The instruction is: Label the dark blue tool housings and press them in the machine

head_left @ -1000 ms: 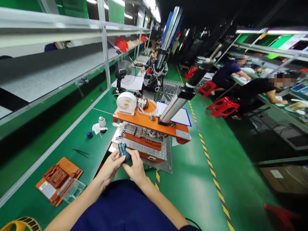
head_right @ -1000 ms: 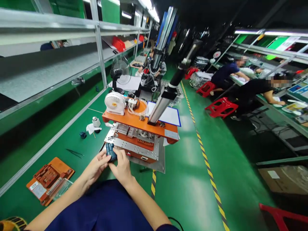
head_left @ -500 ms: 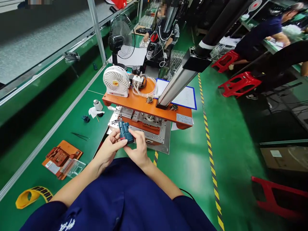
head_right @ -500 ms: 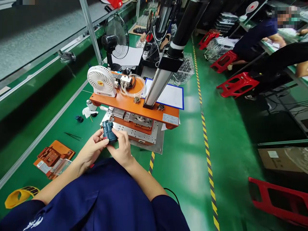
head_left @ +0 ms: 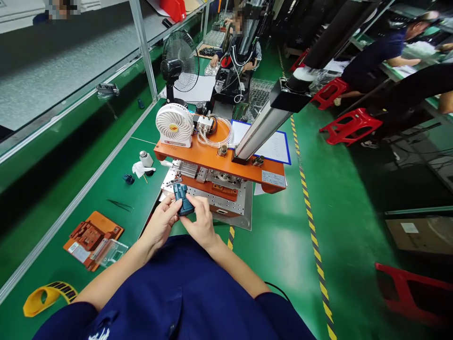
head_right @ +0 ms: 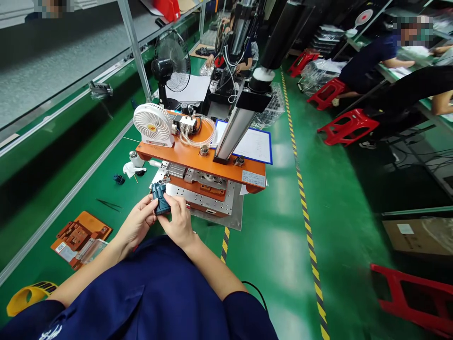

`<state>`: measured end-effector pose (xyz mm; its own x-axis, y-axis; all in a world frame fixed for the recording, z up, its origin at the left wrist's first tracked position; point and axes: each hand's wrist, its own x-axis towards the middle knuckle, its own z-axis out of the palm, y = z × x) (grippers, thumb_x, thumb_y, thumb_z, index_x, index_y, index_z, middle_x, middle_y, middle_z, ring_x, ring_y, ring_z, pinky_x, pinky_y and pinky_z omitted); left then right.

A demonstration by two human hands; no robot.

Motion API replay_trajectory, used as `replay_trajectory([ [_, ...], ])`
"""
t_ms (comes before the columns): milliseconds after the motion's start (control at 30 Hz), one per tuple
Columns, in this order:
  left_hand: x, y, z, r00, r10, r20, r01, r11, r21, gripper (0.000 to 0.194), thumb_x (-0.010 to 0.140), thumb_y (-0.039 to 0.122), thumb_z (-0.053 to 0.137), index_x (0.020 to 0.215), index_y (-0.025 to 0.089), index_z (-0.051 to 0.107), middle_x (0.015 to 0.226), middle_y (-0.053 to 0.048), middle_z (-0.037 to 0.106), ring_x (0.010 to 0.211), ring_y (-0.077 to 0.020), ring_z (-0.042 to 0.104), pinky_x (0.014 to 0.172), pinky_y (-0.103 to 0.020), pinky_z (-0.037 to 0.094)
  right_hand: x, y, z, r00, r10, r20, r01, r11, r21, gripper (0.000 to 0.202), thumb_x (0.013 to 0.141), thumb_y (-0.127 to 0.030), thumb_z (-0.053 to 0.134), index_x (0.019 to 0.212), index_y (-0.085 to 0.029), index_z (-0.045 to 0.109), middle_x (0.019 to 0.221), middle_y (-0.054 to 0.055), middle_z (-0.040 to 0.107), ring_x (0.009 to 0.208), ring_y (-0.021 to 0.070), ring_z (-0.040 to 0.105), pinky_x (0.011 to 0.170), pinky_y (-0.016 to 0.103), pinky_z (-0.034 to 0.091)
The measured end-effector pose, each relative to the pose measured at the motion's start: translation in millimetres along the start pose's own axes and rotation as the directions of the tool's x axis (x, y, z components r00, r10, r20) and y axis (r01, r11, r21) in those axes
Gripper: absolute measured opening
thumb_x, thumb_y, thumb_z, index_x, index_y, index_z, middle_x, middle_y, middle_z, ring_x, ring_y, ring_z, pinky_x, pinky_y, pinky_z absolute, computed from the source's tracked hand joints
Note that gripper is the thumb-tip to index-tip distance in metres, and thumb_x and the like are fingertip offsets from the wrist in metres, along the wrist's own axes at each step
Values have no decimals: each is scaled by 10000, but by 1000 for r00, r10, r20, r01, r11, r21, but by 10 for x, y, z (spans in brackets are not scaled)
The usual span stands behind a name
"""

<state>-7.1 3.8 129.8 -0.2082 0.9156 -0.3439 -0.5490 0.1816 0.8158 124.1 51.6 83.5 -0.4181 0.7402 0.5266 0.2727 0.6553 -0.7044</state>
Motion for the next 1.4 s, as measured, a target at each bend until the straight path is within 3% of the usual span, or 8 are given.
replay_trajectory([
  [200, 222, -206, -289, 981, -180, -66, 178, 983, -36, 350, 766, 341, 837, 1045, 189, 692, 1010, -44, 752, 812, -146, 718, 721, -239, 590, -111, 265, 89, 976, 97, 195, -113, 991, 72, 556, 877, -361, 743, 1377, -231, 538, 1207, 104, 590, 1070, 227, 646, 945, 372, 577],
  [333, 451, -424, -439, 954, -291, -73, 290, 957, -18, 311, 751, 281, 847, 1006, 167, 712, 1021, -71, 745, 850, -164, 720, 740, -279, 612, -246, 764, -93, 941, 302, 152, -277, 947, -166, 174, 952, -279, 628, 1105, -230, 697, 1042, 51, 687, 1023, 194, 648, 943, 331, 545],
  [467, 662, -608, -467, 944, -329, 10, 327, 942, 76, 364, 703, 303, 885, 1002, 173, 724, 1032, -79, 737, 889, -174, 712, 781, -292, 596, -178, 1442, -477, 890, 456, 24, -420, 837, -352, 278, 971, -228, 520, 1186, -194, 692, 1186, 133, 662, 1179, 287, 571, 1047, 463, 459],
  [633, 949, -757, -400, 990, -98, 100, 37, 872, 488, 574, 669, 439, 880, 1153, 181, 711, 1006, -57, 747, 876, -183, 689, 849, -304, 549, 267, 2156, -722, 831, 549, 94, -450, 761, -467, 420, 860, -196, 673, 1275, -138, 647, 1347, 176, 622, 1358, 352, 444, 1164, 519, 296],
  [733, 1148, -785, -349, 967, 107, 230, -249, 582, 774, 568, 753, 461, 796, 1218, 160, 671, 1089, -93, 752, 955, -242, 705, 871, -348, 551, 490, 2388, -705, 807, 567, 163, -441, 763, -472, 418, 794, -184, 750, 1207, -174, 683, 1304, 144, 669, 1341, 355, 487, 1159, 490, 308],
  [867, 1470, -764, -218, 912, 177, 369, -400, 191, 897, 481, 819, 378, 739, 1237, 152, 655, 1142, -133, 750, 1007, -300, 721, 886, -396, 563, 484, 2441, -704, 839, 523, 151, -427, 804, -414, 466, 809, -206, 751, 1263, -212, 648, 1352, 114, 644, 1340, 329, 500, 1143, 475, 358],
  [1067, 2069, -866, 246, 879, 105, 466, -469, 12, 883, 441, 839, 242, 734, 1268, 197, 645, 1256, -124, 714, 1197, -302, 656, 1032, -381, 501, -330, 2098, -857, 877, 472, -91, -479, 844, -243, 356, 877, -238, 673, 1227, -177, 645, 1315, 153, 621, 1250, 309, 542, 1105, 498, 432],
  [1400, 2535, -1403, 783, 872, -44, 488, -489, -147, 860, 349, 874, 406, 690, 1123, 162, 686, 1016, -171, 756, 1100, -392, 670, 978, -486, 483, -1358, 2063, -1133, 660, 655, -369, -669, 735, 108, 333, 762, -375, 732, 1040, -194, 703, 1186, 130, 663, 1154, 296, 597, 1099, 501, 442],
])
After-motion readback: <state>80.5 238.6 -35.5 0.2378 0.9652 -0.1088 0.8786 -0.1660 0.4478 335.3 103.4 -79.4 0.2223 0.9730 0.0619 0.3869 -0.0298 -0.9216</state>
